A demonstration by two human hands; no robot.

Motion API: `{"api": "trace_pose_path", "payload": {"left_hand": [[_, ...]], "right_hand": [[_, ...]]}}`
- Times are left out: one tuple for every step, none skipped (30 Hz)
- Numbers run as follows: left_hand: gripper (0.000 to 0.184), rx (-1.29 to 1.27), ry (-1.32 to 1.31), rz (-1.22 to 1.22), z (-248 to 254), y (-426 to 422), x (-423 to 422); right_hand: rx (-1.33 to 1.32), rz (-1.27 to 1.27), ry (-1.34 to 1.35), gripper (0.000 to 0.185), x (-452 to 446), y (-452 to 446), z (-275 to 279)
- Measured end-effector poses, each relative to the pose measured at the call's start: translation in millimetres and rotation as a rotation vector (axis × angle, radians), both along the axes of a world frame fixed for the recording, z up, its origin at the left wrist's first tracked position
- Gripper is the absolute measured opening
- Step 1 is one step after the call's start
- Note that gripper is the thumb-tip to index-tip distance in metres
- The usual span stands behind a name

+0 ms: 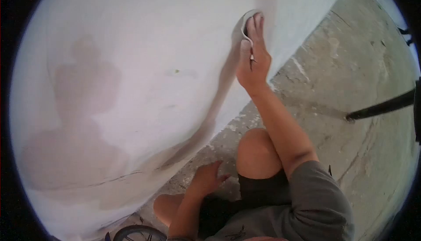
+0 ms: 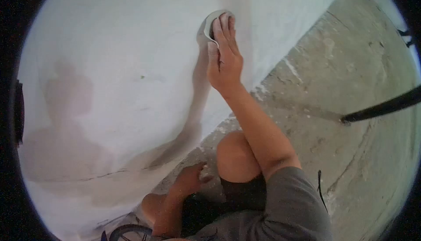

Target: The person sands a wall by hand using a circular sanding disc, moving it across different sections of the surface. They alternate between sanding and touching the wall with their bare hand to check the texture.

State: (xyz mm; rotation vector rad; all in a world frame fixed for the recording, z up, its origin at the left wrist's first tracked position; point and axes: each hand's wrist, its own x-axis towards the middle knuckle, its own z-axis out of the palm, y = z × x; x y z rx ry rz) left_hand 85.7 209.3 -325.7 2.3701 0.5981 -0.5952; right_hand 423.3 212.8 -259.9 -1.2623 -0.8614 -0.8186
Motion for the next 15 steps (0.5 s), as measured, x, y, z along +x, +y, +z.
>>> {"api": "trace_pose_path", "payload": {"left_hand": [[0.063, 0.026, -0.032, 0.019, -3, 3, 0], [0.063, 0.014, -0.041, 0.001, 0, 4, 0], [0.063, 0.039, -0.048, 0.008, 8, 7, -2], [0.063, 0.073, -0.058, 0.035, 14, 10, -6], [0.063, 0.084, -0.068, 0.068, 17, 11, -11], [0.063, 0.085, -0.094, 0.06, 20, 13, -16], [0.062, 0.085, -0.125, 0.053, 23, 15, -21], [0.062, 0.09, -0.141, 0.095, 26, 14, -27], [0.062, 0.112, -0.212, 0.079, 29, 13, -33], [0.061, 0.135, -0.287, 0.064, 31, 11, -40], [0.061, 0.135, -0.313, 0.109, 36, 9, -46], [0.062, 0.153, -0.334, 0.088, 44, 6, -52], [0.062, 0.171, -0.354, 0.071, 51, 4, -59], [0.062, 0.174, -0.384, 0.124, 54, 1, -67], [0.062, 0.176, -0.374, 0.112, 55, -2, -75]], "right_hand": [[0.011, 0.003, 0.067, 0.04, 1, 0, -2], [0.031, 0.016, 0.135, 0.042, 2, -2, -4], [0.029, 0.016, 0.124, 0.042, 4, -4, -8], [0.007, 0.033, 0.226, 0.042, 6, -5, -12], [-0.016, 0.065, 0.329, 0.044, 4, -4, -12], [0.05, 0.128, 0.404, 0.045, 0, -2, -9], [0.044, 0.105, 0.391, 0.045, 6, -1, -18], [0.038, 0.105, 0.427, 0.043, 2, -3, -17], [0.023, 0.068, 0.489, 0.043, 6, -5, -25], [-0.048, 0.057, 0.558, 0.043, 5, -11, -29], [-0.088, 0.027, 0.663, 0.046, 10, -12, -42], [-0.023, 0.065, 0.818, 0.048, 13, -14, -54], [0.01, 0.12, 0.902, 0.049, 20, -15, -73], [0.034, 0.175, 0.988, 0.05, 18, -15, -82], [-0.044, 0.103, 0.955, 0.05, -2, -13, -68]]}}
